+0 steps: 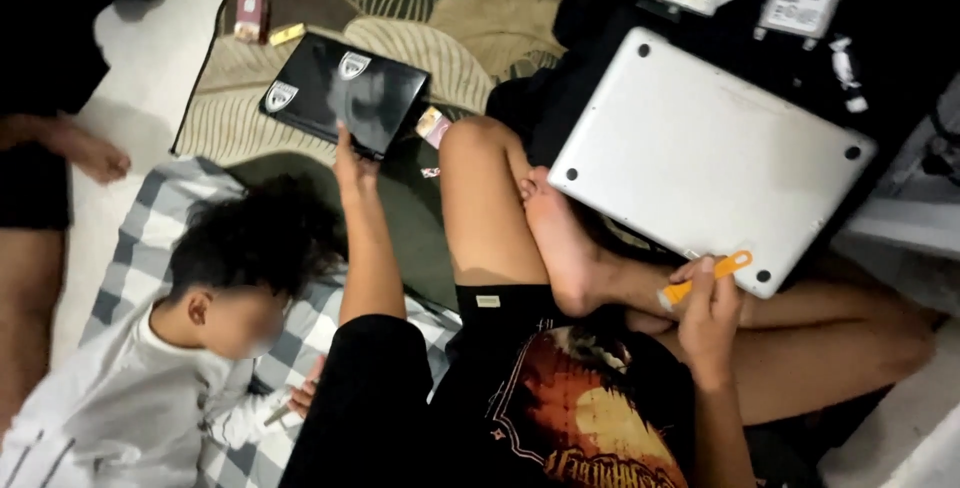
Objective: Further disassembly of internal laptop parts, including removing the hard drive and internal frame.
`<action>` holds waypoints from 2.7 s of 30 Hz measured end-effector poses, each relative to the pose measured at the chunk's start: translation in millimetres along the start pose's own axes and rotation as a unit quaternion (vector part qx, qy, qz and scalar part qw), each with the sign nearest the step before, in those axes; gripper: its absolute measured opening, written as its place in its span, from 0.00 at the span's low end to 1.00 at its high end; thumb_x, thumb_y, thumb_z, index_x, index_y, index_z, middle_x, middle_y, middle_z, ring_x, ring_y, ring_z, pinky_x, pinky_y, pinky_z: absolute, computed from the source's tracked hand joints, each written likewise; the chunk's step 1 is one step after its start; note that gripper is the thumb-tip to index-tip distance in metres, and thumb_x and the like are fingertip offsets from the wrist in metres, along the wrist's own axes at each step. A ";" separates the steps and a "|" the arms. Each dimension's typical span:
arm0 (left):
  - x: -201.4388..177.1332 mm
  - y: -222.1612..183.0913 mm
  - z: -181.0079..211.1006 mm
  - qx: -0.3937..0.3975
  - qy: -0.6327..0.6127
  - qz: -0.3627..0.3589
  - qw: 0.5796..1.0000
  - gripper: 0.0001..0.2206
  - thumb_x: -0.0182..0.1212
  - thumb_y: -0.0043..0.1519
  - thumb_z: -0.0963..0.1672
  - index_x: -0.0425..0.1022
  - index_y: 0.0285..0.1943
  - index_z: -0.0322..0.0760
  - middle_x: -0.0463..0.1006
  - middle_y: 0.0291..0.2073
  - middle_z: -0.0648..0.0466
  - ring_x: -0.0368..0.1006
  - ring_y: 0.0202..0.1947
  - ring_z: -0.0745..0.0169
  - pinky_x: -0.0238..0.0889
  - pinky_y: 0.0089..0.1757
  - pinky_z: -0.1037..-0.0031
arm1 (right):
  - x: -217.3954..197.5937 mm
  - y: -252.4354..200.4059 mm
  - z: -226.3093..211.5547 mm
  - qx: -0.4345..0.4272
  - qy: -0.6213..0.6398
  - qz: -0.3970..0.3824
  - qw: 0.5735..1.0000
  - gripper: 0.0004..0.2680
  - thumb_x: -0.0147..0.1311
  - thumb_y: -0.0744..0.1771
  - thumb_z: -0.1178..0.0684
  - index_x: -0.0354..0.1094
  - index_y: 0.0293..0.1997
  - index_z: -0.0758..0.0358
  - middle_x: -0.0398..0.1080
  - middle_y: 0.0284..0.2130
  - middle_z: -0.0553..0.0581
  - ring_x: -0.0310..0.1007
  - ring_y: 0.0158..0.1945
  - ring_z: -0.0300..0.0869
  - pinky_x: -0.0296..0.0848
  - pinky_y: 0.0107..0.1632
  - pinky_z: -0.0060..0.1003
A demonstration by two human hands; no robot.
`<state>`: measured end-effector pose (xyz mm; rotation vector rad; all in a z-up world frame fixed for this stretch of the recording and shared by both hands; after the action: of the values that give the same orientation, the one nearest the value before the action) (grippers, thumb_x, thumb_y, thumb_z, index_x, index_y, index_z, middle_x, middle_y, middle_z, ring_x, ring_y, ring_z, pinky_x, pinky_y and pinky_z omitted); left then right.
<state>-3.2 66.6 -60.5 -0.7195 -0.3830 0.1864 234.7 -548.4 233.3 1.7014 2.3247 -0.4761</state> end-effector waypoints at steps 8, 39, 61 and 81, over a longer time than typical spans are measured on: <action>32.9 44.4 -0.9 -0.035 0.010 -0.093 0.995 0.22 0.80 0.56 0.39 0.73 0.55 0.24 0.78 0.52 0.33 0.79 0.51 0.35 0.73 0.52 0.40 | 2.7 -5.0 29.8 0.106 -0.007 0.010 0.994 0.17 0.38 0.76 0.46 0.71 0.36 0.60 0.73 0.33 0.60 0.72 0.43 0.50 0.66 0.60 0.47; 201.2 -629.6 48.5 0.562 0.489 -0.646 0.167 0.26 0.66 0.58 0.43 0.73 0.65 0.66 0.74 0.66 0.66 0.70 0.68 0.53 0.39 0.73 0.44 | -54.8 4.2 -85.1 0.323 0.456 -0.004 0.829 0.42 0.30 0.58 0.20 0.55 0.71 0.65 0.60 0.68 0.66 0.60 0.66 0.54 0.59 0.64 0.52; 103.4 -527.6 -121.3 -0.236 0.272 -0.427 0.829 0.39 0.53 0.69 0.53 0.34 0.82 0.38 0.39 0.76 0.30 0.47 0.74 0.28 0.50 0.62 0.36 | -7.3 -31.5 21.4 0.228 0.555 0.099 0.794 0.19 0.48 0.67 0.59 0.63 0.67 0.55 0.67 0.64 0.59 0.70 0.62 0.54 0.62 0.70 0.59; 228.2 -550.5 20.3 0.447 0.544 -0.414 0.577 0.22 0.66 0.44 0.48 0.63 0.18 0.20 0.53 0.14 0.48 0.44 0.20 0.61 0.56 0.24 0.71 | -31.2 -14.7 -11.2 0.110 0.445 0.044 0.888 0.16 0.58 0.66 0.63 0.47 0.39 0.48 0.65 0.34 0.40 0.72 0.39 0.29 0.76 0.48 0.28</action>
<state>216.8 -260.9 386.6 0.5004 0.6077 -0.9211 230.4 -575.7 256.9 2.5130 2.8110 0.1266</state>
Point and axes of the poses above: each hand's wrist, its own y-axis towards the middle knuckle, its own x-axis out of the palm, z = x × y, the point moved 9 cm from there along y, towards the middle knuckle
